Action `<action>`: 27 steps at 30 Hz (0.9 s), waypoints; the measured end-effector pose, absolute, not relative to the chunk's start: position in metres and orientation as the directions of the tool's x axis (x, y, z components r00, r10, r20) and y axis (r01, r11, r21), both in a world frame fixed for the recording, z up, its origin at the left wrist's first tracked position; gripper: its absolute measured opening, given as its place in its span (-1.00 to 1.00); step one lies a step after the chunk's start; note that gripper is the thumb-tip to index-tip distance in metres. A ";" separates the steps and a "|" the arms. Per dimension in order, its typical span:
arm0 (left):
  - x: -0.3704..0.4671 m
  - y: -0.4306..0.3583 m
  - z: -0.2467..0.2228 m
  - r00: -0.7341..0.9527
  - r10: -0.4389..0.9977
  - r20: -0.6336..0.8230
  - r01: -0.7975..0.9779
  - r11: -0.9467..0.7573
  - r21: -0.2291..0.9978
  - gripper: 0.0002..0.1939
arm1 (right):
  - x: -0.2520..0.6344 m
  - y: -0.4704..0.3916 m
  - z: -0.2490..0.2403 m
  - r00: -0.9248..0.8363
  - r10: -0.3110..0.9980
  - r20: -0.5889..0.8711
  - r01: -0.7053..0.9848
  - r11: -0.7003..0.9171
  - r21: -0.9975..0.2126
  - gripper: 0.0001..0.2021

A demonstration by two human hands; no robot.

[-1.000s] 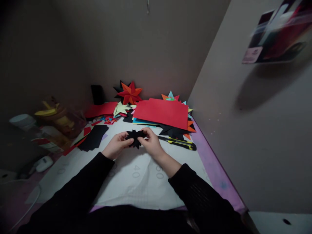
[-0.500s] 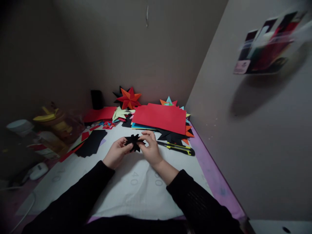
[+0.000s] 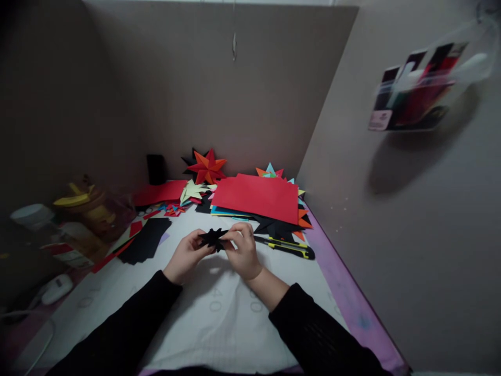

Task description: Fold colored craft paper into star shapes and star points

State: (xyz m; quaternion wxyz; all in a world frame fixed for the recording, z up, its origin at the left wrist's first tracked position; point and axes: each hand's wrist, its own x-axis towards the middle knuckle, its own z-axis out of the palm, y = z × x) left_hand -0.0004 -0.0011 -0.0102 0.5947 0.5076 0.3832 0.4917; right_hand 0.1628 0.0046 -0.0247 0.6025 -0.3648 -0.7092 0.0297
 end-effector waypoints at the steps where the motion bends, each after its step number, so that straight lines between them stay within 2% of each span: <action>1: 0.000 -0.001 -0.010 0.227 0.973 0.038 -0.197 0.008 0.980 -0.74 | 0.163 0.005 -0.024 -0.015 0.577 0.816 0.484 0.719 -0.499 -0.88; 6: -0.001 0.000 -0.011 0.264 0.964 0.024 -0.186 0.026 0.982 -0.66 | 0.164 0.008 -0.020 -0.100 0.658 0.747 0.452 0.698 -0.555 -0.89; 14: -0.007 0.000 -0.008 0.341 0.940 -0.015 -0.155 0.072 0.985 -0.73 | 0.167 0.009 -0.022 -0.142 0.594 0.792 0.442 0.754 -0.486 -0.85; 21: -0.010 0.002 -0.004 0.418 0.908 0.032 -0.161 0.040 0.986 -0.75 | 0.170 0.007 -0.024 -0.178 0.547 0.818 0.421 0.794 -0.439 -0.81; 24: -0.010 0.003 -0.008 0.412 0.911 0.015 -0.169 0.060 0.984 -0.73 | 0.168 0.008 -0.023 -0.159 0.611 0.775 0.375 0.764 -0.525 -0.83; 27: -0.008 0.004 -0.014 0.384 0.922 -0.049 -0.237 0.149 0.960 -0.63 | 0.164 0.012 -0.022 -0.123 0.800 0.588 0.267 0.597 -0.756 -0.86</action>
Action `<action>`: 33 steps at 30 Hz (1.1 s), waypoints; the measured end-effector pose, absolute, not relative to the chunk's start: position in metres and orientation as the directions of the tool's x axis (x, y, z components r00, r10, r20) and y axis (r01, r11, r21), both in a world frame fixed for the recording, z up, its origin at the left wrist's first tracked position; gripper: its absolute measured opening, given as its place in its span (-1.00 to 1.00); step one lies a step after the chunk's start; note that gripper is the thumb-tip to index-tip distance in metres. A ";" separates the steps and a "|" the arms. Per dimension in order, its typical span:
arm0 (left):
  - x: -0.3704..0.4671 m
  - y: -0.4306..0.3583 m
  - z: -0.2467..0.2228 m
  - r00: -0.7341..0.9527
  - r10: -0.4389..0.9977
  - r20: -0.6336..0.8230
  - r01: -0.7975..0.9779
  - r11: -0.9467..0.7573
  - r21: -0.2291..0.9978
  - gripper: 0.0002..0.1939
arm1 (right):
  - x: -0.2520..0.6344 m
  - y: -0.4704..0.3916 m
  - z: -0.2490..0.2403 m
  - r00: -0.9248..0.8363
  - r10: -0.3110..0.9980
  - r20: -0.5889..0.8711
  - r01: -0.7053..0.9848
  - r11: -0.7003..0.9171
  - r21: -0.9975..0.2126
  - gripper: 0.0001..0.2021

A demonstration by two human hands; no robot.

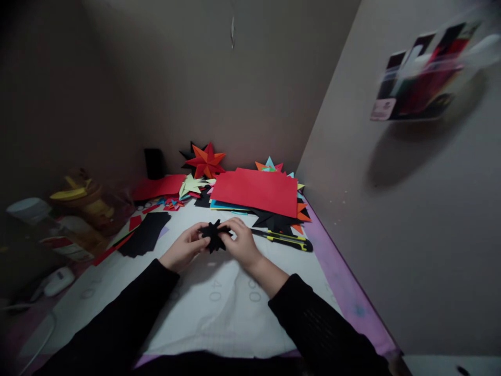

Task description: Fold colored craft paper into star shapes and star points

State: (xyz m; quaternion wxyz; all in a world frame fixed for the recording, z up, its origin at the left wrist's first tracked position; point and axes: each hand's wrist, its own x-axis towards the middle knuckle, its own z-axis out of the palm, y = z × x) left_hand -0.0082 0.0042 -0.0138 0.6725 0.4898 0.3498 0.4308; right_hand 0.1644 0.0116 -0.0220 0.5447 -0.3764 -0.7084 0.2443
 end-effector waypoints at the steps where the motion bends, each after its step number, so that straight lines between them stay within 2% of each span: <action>1: -0.007 0.004 -0.015 0.380 0.922 -0.070 -0.258 0.179 0.949 -0.60 | 0.163 0.014 -0.022 -0.112 0.858 0.501 0.219 0.514 -0.830 -0.86; 3: -0.005 0.004 -0.017 0.384 0.918 -0.098 -0.290 0.221 0.931 -0.58 | 0.162 0.018 -0.023 -0.118 0.927 0.356 0.116 0.369 -0.922 -0.84; 6: -0.005 0.004 -0.017 0.412 0.903 -0.124 -0.315 0.268 0.911 -0.58 | 0.163 0.023 -0.026 -0.172 0.958 0.229 -0.023 0.228 -0.973 -0.80; 12: -0.010 0.007 -0.012 0.447 0.858 -0.253 -0.259 0.394 0.882 -0.62 | 0.169 0.027 -0.029 -0.273 0.949 0.157 -0.054 0.147 -0.988 -0.83; 16: -0.011 0.009 -0.013 0.432 0.852 -0.295 -0.236 0.423 0.875 -0.68 | 0.169 0.028 -0.031 -0.285 0.946 0.152 -0.061 0.140 -0.988 -0.80; 19: -0.010 0.009 -0.015 0.416 0.859 -0.298 -0.223 0.414 0.883 -0.68 | 0.168 0.027 -0.030 -0.265 0.950 0.164 0.009 0.173 -0.985 -0.78; 27: 0.001 0.004 -0.019 0.318 0.925 -0.207 -0.245 0.291 0.925 -0.60 | 0.163 0.021 -0.026 -0.136 0.961 0.242 0.183 0.264 -0.947 -0.88; 33: 0.012 0.000 -0.021 0.190 0.971 -0.142 -0.329 0.200 0.923 -0.57 | 0.156 0.017 -0.025 0.027 0.960 0.279 0.118 0.274 -0.954 -0.86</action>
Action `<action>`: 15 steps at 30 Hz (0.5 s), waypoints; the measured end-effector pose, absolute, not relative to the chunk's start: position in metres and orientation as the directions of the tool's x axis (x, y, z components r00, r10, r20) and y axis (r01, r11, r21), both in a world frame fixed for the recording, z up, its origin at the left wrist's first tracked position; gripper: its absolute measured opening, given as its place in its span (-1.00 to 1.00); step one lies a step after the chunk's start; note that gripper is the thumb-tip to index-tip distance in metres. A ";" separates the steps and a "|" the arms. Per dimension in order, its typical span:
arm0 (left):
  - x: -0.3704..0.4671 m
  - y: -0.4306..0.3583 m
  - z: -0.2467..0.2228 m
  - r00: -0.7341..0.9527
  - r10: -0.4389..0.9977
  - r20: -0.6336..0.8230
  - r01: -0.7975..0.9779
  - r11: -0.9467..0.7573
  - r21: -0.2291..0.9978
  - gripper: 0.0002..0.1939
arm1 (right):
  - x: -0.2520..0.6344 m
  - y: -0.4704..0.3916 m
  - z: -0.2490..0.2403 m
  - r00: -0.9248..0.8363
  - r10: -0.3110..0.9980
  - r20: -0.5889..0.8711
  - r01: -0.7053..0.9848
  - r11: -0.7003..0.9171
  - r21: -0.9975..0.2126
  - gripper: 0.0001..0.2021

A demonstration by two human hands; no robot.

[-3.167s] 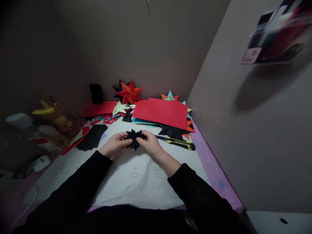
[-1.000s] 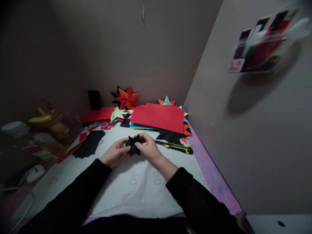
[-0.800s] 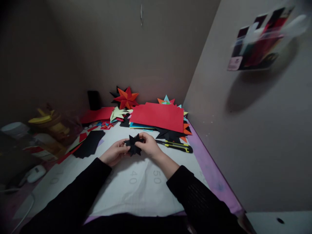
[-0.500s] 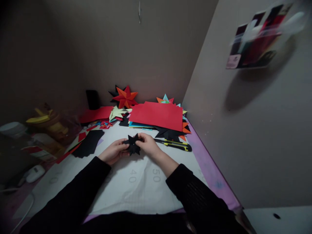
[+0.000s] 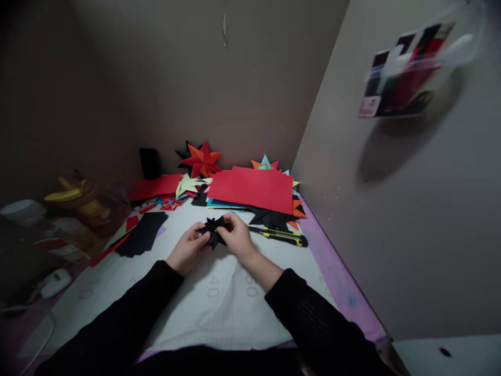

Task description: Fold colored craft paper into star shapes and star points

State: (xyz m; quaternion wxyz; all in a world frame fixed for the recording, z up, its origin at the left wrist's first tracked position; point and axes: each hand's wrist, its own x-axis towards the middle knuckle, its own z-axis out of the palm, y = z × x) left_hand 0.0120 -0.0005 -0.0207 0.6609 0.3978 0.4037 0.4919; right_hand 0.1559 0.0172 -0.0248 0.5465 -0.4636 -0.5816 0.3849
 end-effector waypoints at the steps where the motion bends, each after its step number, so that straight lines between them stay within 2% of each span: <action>1: 0.013 -0.002 -0.021 0.179 0.974 -0.135 -0.343 0.191 0.920 -0.57 | 0.155 0.018 -0.026 0.041 0.958 0.282 0.100 0.277 -0.956 -0.86; 6: 0.017 -0.006 -0.020 0.166 0.974 -0.152 -0.381 0.205 0.901 -0.59 | 0.156 0.019 -0.029 0.052 0.948 0.314 0.117 0.307 -0.945 -0.88; 11: 0.012 -0.003 -0.017 0.190 0.958 -0.214 -0.396 0.274 0.877 -0.66 | 0.157 0.015 -0.026 -0.006 0.943 0.331 0.188 0.326 -0.926 -0.88; 15: 0.007 0.001 -0.015 0.229 0.951 -0.210 -0.350 0.281 0.893 -0.72 | 0.156 0.013 -0.027 -0.070 0.934 0.351 0.222 0.358 -0.907 -0.89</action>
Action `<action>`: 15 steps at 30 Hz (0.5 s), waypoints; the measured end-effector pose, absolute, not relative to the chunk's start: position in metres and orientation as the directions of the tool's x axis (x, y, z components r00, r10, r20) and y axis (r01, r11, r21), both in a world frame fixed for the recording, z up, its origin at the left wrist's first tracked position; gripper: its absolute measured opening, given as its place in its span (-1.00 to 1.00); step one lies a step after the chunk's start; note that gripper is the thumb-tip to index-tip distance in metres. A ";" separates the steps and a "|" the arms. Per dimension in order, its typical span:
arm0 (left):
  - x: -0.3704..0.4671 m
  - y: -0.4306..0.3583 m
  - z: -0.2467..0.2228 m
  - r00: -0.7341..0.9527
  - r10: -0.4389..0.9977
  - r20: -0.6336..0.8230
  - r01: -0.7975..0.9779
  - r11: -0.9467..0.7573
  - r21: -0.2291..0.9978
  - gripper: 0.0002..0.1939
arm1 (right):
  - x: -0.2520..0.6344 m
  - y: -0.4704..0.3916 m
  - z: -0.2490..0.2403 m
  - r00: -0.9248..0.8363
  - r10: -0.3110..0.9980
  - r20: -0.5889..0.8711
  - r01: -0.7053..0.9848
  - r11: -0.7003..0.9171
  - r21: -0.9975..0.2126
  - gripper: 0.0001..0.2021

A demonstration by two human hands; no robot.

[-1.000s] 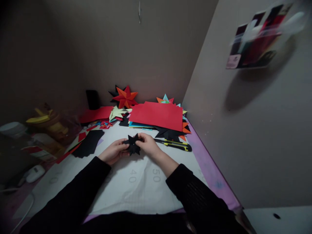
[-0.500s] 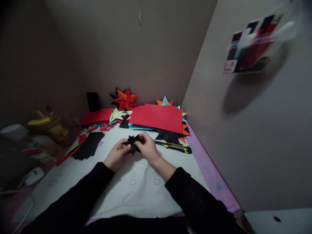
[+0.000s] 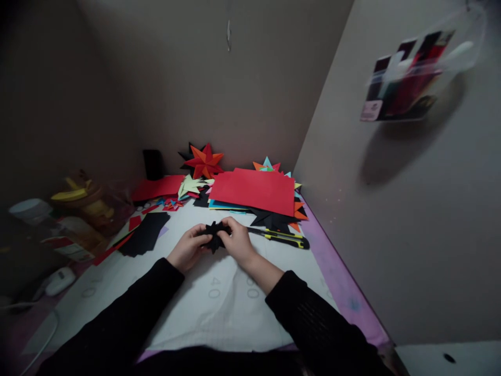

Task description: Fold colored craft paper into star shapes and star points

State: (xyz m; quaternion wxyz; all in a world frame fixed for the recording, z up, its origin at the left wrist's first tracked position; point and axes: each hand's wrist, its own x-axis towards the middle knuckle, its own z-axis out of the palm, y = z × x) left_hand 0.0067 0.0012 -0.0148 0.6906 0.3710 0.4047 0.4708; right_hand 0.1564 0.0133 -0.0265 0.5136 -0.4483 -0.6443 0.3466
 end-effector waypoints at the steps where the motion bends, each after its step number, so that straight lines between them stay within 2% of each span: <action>1: 0.006 0.002 -0.015 0.230 0.952 -0.204 -0.337 0.274 0.901 -0.72 | 0.156 0.013 -0.027 -0.075 0.932 0.354 0.222 0.361 -0.906 -0.88; 7: 0.008 0.001 -0.018 0.188 0.967 -0.172 -0.364 0.231 0.902 -0.65 | 0.151 0.016 -0.035 0.022 0.947 0.321 0.145 0.314 -0.938 -0.91; 10: 0.011 0.001 -0.022 0.173 0.974 -0.143 -0.377 0.200 0.904 -0.65 | 0.149 0.020 -0.042 0.076 0.960 0.271 0.047 0.268 -0.962 -0.88; 15: 0.016 0.001 -0.027 0.102 0.993 -0.067 -0.342 0.098 0.935 -0.71 | 0.147 0.025 -0.048 0.068 0.979 0.190 -0.144 0.198 -0.970 -0.82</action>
